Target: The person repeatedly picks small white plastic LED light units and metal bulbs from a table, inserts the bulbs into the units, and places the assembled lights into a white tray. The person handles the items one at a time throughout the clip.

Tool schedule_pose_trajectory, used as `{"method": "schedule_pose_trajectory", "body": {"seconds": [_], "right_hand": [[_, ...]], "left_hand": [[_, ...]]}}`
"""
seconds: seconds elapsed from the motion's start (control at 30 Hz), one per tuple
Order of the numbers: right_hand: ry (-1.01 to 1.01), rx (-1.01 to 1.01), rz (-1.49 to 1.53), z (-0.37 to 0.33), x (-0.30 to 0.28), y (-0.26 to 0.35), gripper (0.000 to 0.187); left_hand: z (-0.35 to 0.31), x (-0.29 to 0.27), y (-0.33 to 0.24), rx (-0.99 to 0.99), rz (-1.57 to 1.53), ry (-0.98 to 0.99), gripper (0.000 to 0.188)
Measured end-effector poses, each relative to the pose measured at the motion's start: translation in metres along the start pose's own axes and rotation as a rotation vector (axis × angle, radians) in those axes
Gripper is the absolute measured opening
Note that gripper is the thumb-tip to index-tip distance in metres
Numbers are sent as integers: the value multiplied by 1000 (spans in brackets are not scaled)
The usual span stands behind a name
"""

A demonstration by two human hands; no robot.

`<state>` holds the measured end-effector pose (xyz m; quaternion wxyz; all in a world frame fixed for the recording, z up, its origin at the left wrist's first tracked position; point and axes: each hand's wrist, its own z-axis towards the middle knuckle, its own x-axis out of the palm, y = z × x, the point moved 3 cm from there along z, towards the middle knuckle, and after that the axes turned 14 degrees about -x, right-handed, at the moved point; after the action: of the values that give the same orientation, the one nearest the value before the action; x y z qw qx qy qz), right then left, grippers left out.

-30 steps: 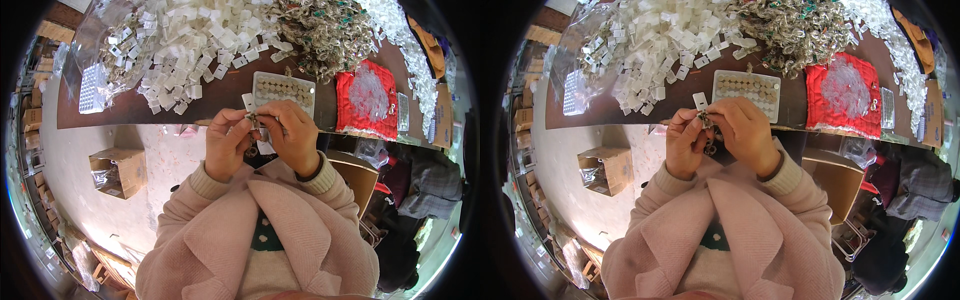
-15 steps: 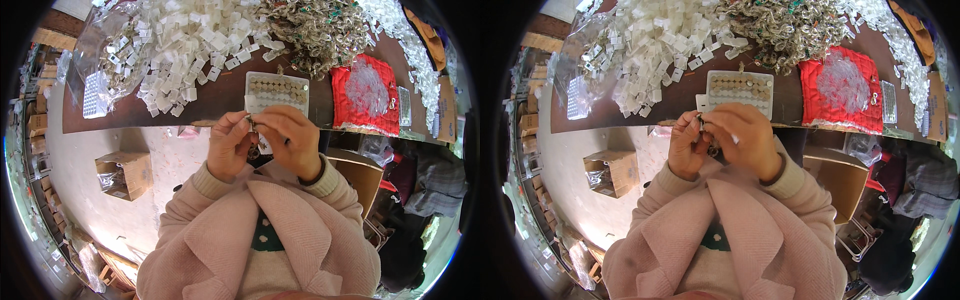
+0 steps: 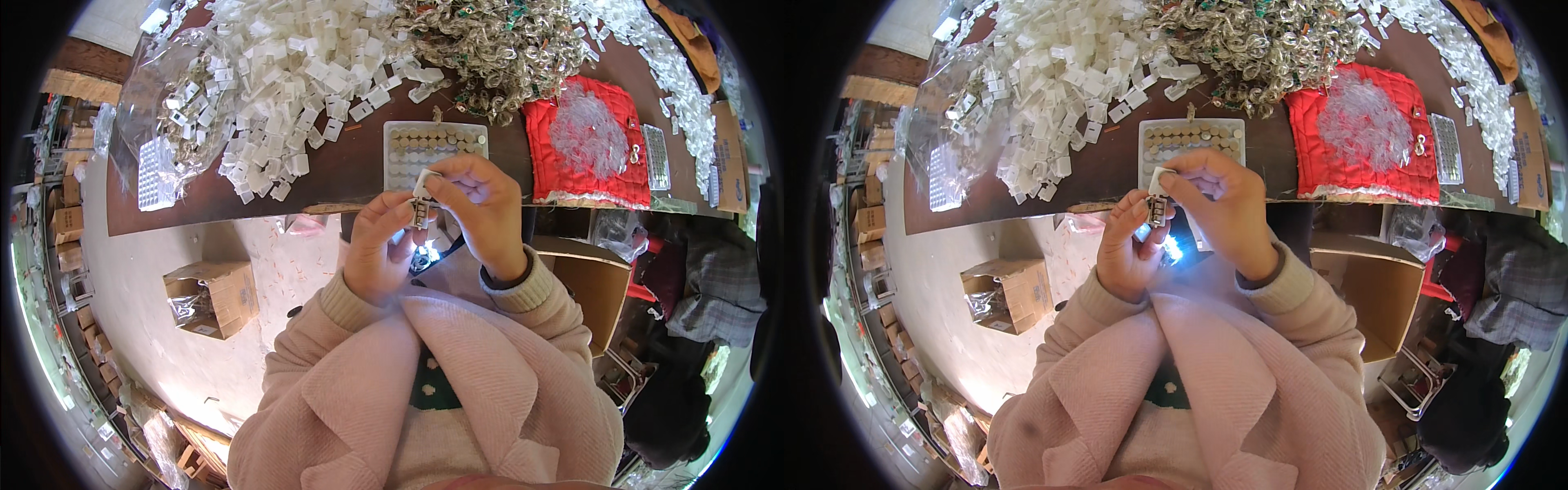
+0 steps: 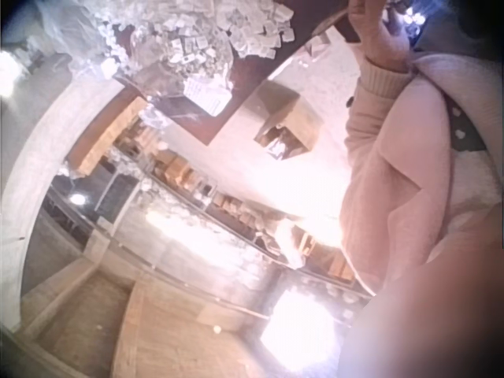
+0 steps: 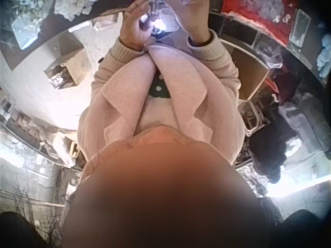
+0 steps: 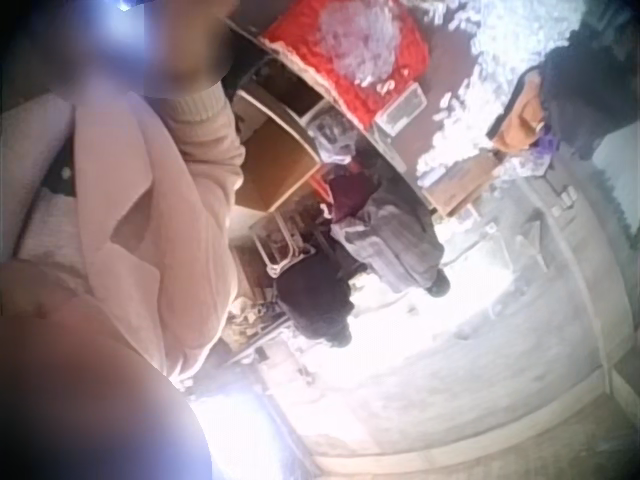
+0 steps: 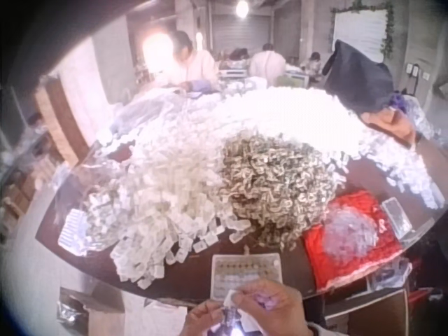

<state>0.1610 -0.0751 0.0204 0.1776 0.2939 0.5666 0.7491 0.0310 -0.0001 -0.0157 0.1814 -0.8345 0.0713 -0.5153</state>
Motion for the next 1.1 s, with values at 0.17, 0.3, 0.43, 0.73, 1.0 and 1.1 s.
{"method": "schedule_pose_trajectory", "body": {"seconds": [0.17, 0.3, 0.43, 0.73, 1.0, 1.1], "right_hand": [[203, -524, -150, 0, 5, 15, 26], [282, -649, -245, 2, 4, 17, 30], [269, -696, -269, 1, 8, 16, 30], [269, -714, -304, 1, 7, 18, 30], [184, -635, -233, -8, 8, 15, 25], [131, -611, -195, -11, 8, 14, 23]], "left_hand": [[-1, 2, -1, -33, -83, 96, 22], [-2, 3, 1, -24, -131, 88, 20], [-1, 3, 4, -53, -180, 83, 21], [2, 3, 9, -71, -164, 123, 21], [3, 4, 16, -25, -70, 24, 27], [3, 6, 20, -21, -102, 2, 26]]}}
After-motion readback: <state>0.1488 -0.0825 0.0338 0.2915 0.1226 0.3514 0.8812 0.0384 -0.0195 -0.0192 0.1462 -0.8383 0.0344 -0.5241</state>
